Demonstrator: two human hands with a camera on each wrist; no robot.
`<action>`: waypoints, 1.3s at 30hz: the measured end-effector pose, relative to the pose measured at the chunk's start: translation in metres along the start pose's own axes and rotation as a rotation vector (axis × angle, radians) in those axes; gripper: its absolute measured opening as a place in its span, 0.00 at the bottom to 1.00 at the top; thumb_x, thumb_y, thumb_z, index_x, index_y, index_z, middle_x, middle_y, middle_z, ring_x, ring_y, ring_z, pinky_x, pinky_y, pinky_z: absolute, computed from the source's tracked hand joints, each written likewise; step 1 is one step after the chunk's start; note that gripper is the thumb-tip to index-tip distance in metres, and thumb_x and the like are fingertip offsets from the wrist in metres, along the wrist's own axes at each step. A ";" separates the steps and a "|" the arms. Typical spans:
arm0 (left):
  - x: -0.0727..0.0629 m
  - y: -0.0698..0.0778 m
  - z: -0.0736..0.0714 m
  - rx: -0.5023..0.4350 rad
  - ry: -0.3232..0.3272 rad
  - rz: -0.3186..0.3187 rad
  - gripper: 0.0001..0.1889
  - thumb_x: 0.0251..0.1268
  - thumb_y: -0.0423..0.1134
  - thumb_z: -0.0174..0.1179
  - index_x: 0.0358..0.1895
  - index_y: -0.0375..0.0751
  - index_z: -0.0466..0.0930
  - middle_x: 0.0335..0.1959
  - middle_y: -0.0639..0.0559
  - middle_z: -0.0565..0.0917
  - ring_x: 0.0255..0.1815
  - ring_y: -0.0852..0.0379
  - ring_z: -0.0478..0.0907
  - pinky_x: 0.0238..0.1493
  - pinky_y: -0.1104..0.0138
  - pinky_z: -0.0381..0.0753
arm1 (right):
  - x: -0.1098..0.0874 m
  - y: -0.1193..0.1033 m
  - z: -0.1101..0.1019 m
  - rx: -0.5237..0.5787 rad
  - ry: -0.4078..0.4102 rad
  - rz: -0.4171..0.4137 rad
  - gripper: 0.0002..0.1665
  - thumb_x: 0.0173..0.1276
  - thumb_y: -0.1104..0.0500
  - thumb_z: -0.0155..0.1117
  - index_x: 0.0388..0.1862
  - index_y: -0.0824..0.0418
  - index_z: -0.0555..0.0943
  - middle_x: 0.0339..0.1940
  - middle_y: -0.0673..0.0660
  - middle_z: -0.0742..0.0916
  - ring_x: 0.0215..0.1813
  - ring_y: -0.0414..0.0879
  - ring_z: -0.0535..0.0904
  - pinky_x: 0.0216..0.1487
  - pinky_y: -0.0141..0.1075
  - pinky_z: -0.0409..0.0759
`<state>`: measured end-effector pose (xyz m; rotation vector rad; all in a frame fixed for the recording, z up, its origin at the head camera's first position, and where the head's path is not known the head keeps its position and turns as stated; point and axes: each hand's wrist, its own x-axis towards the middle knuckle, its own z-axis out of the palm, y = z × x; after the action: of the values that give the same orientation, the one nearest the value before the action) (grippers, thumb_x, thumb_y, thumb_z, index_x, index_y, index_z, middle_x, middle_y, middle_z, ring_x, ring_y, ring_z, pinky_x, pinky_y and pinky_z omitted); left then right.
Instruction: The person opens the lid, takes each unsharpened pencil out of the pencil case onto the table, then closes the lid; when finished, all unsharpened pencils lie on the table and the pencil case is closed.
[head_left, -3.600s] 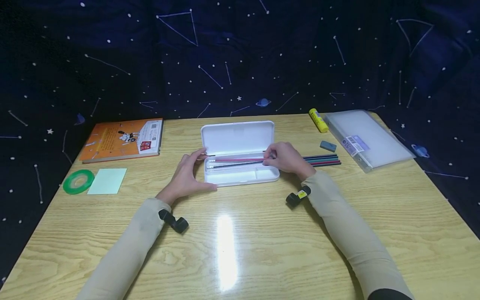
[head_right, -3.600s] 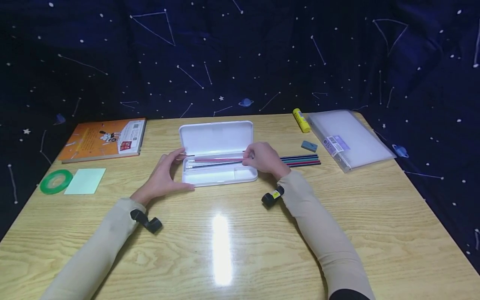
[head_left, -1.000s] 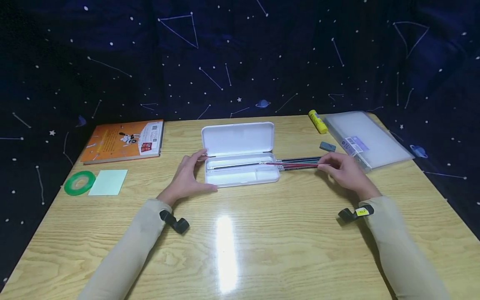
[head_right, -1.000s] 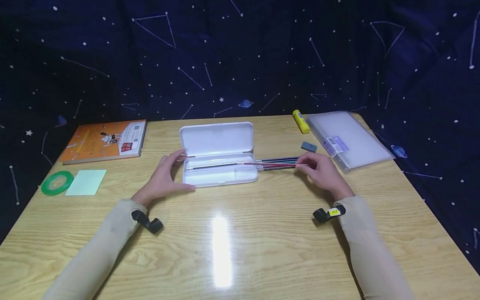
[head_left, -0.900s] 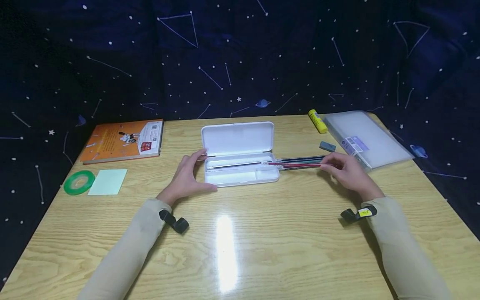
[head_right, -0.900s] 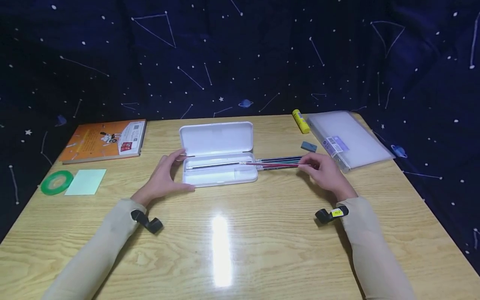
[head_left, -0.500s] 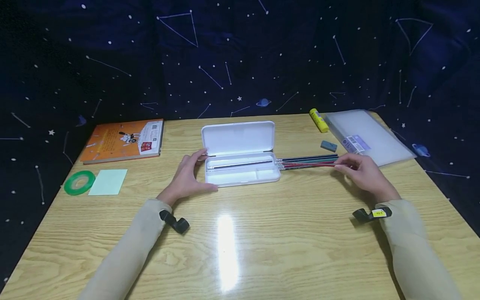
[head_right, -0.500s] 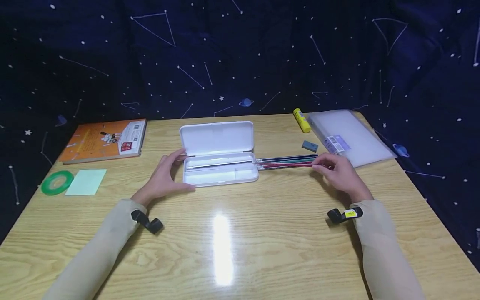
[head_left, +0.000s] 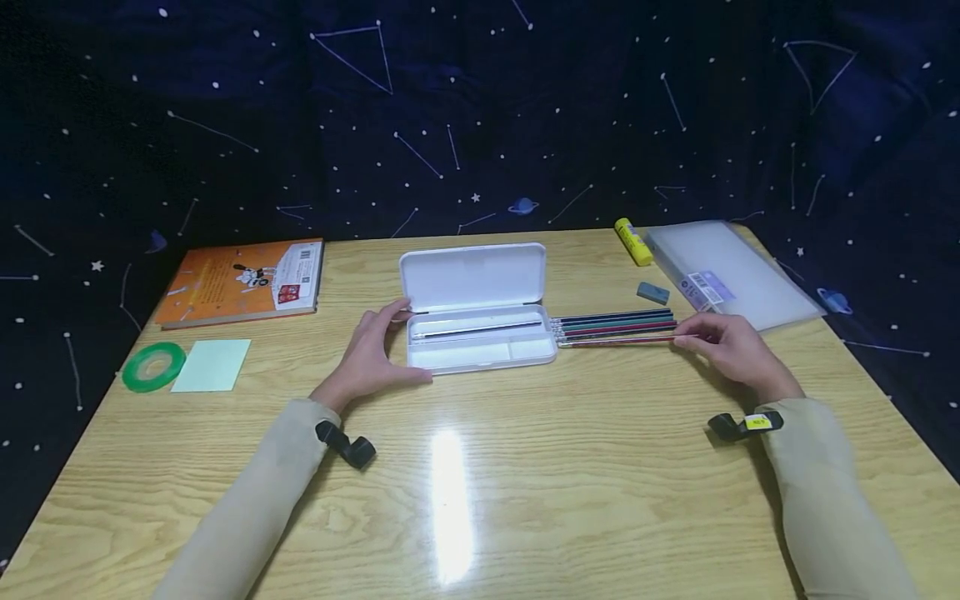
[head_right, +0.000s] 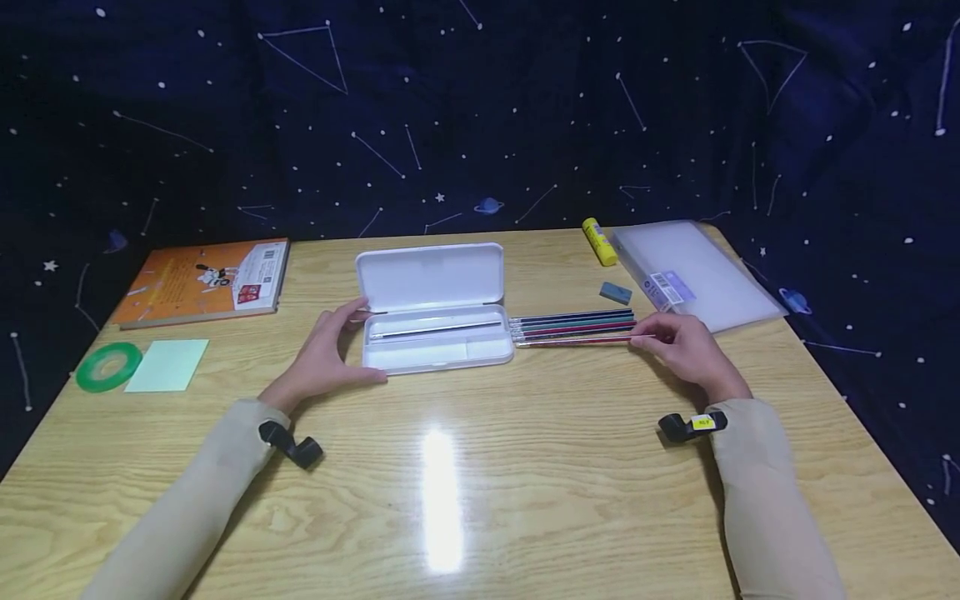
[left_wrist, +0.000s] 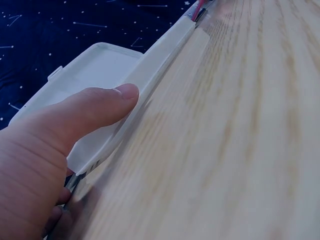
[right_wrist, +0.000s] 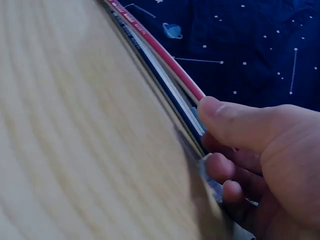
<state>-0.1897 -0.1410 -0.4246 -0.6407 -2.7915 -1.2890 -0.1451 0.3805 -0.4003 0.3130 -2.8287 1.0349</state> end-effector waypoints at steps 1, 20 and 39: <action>0.000 0.000 0.000 0.000 0.001 0.002 0.62 0.27 0.54 0.82 0.74 0.48 0.57 0.62 0.55 0.75 0.52 0.54 0.64 0.56 0.60 0.63 | 0.001 0.001 0.001 -0.003 0.011 -0.011 0.05 0.63 0.64 0.68 0.37 0.64 0.85 0.29 0.46 0.84 0.29 0.33 0.74 0.31 0.24 0.71; 0.001 0.000 0.000 -0.004 -0.005 0.008 0.62 0.27 0.55 0.82 0.74 0.48 0.57 0.62 0.54 0.76 0.53 0.53 0.64 0.55 0.59 0.64 | 0.005 0.004 0.024 -0.118 0.209 -0.094 0.06 0.55 0.69 0.72 0.34 0.66 0.86 0.27 0.54 0.81 0.27 0.31 0.67 0.28 0.23 0.65; 0.000 0.002 0.000 0.002 -0.002 0.010 0.61 0.28 0.53 0.82 0.74 0.47 0.57 0.63 0.54 0.76 0.54 0.52 0.64 0.57 0.59 0.63 | 0.008 0.000 0.031 -0.057 0.276 -0.022 0.10 0.56 0.66 0.72 0.34 0.68 0.80 0.23 0.55 0.76 0.25 0.32 0.65 0.27 0.22 0.62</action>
<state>-0.1892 -0.1396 -0.4226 -0.6563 -2.7871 -1.2842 -0.1539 0.3590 -0.4223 0.1791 -2.5958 0.9131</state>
